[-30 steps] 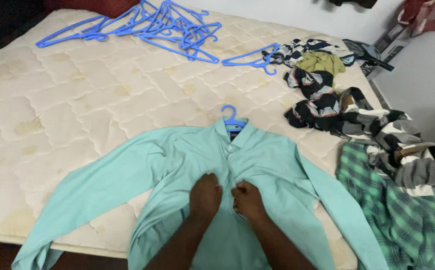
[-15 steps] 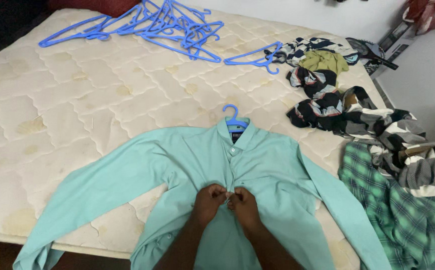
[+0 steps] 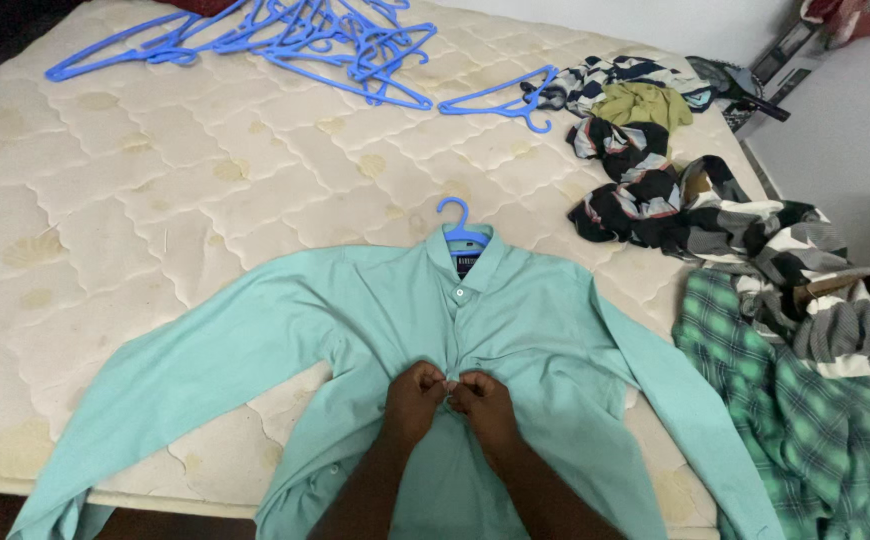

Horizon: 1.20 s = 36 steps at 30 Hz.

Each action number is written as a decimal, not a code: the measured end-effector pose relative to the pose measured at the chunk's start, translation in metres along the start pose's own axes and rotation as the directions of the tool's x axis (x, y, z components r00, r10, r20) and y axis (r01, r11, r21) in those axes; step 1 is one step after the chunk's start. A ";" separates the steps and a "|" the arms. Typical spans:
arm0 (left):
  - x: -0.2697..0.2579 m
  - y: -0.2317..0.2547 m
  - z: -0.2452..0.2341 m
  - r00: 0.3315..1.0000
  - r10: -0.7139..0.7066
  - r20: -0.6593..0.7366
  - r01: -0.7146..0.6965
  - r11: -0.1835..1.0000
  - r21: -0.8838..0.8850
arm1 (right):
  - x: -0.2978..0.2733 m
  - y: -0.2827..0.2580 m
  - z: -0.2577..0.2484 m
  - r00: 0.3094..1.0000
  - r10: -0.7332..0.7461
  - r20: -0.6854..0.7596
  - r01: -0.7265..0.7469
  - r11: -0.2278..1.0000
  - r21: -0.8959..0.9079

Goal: The person hangs a plaid shirt in a wardrobe, then lays a light green shirt on a bed, buttons it, places it on a hanger, and hangs it in the wardrobe. The person also rearranges other shirts already hanging in the wardrobe.

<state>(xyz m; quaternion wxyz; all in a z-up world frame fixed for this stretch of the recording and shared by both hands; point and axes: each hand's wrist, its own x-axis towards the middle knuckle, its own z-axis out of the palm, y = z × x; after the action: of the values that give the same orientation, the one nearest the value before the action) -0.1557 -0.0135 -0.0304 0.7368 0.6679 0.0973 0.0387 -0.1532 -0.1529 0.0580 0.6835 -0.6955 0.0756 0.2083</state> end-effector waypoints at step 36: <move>-0.005 0.013 -0.004 1.000 -0.010 0.007 0.009 0.999 0.039 | -0.003 -0.004 0.000 1.000 -0.008 -0.003 0.008 1.000 -0.030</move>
<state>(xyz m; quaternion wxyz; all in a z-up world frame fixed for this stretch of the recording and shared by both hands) -0.1607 -0.0089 -0.0172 0.7243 0.6817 0.0986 0.0311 -0.1549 -0.1531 0.0625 0.6738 -0.7061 0.0707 0.2057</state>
